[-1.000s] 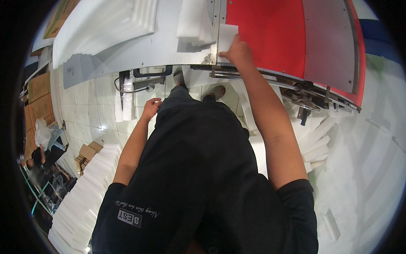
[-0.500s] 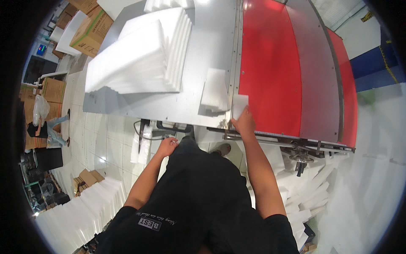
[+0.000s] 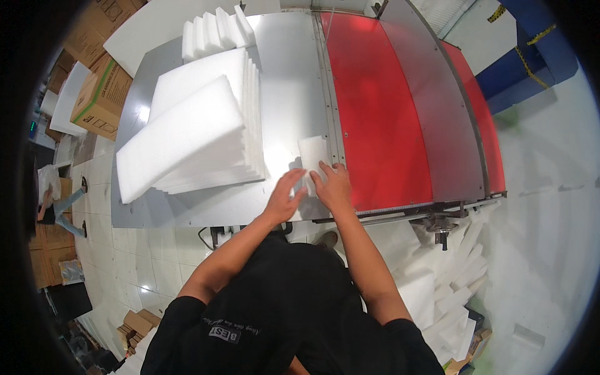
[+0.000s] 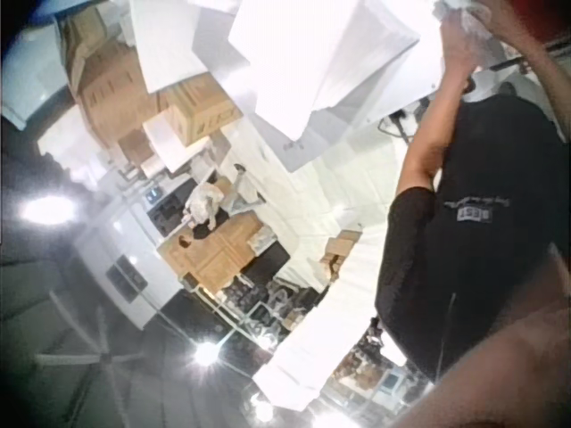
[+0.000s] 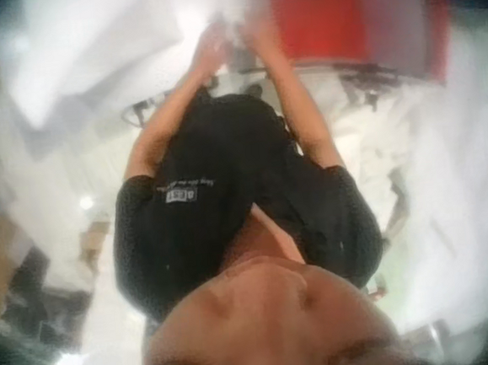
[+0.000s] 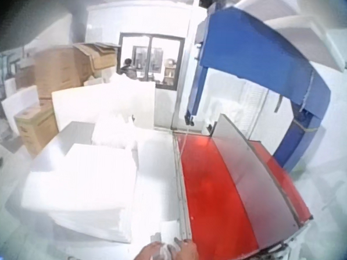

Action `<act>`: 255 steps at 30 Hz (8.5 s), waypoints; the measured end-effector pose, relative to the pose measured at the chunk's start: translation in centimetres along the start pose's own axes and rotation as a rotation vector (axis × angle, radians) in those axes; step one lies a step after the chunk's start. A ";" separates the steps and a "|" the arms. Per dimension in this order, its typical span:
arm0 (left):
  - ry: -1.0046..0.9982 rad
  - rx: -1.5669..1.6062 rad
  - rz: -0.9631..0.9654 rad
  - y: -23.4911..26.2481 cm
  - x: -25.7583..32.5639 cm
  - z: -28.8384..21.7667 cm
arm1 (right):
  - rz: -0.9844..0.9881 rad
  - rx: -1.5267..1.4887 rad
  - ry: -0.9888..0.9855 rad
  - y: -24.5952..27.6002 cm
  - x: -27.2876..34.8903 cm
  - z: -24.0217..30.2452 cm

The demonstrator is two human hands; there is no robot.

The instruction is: The person operates a manual guillotine-style cutter to trim large white foam sheets. They place each sheet on the cutting table, align it against the guide, and pull the lever to cut. Cut pieces are stacked on the table, and offcuts are discarded into a pile on the floor.

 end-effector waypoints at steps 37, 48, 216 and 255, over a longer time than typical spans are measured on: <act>0.494 0.066 0.179 1.0 1.7 14.2 | -0.023 -0.133 -0.406 -7.2 4.5 -4.3; 0.261 0.226 0.244 2.6 4.0 11.5 | -0.035 -0.429 -0.096 -7.8 9.0 -4.8; 0.727 1.117 -0.625 44.7 8.5 36.0 | 0.490 -0.677 -0.149 -21.5 -0.6 10.9; 0.894 1.518 0.297 -22.6 -8.7 8.6 | -0.597 -1.075 -0.661 15.2 10.6 -28.0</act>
Point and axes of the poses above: each hand's wrist, its own x-axis away from the middle knuckle, its own y-axis out of the back of the hand, z = x × y, the point moved 6 cm from there along -x, towards the middle knuckle, and after that the axes turned 9 degrees about -z, right-handed, at the moved point
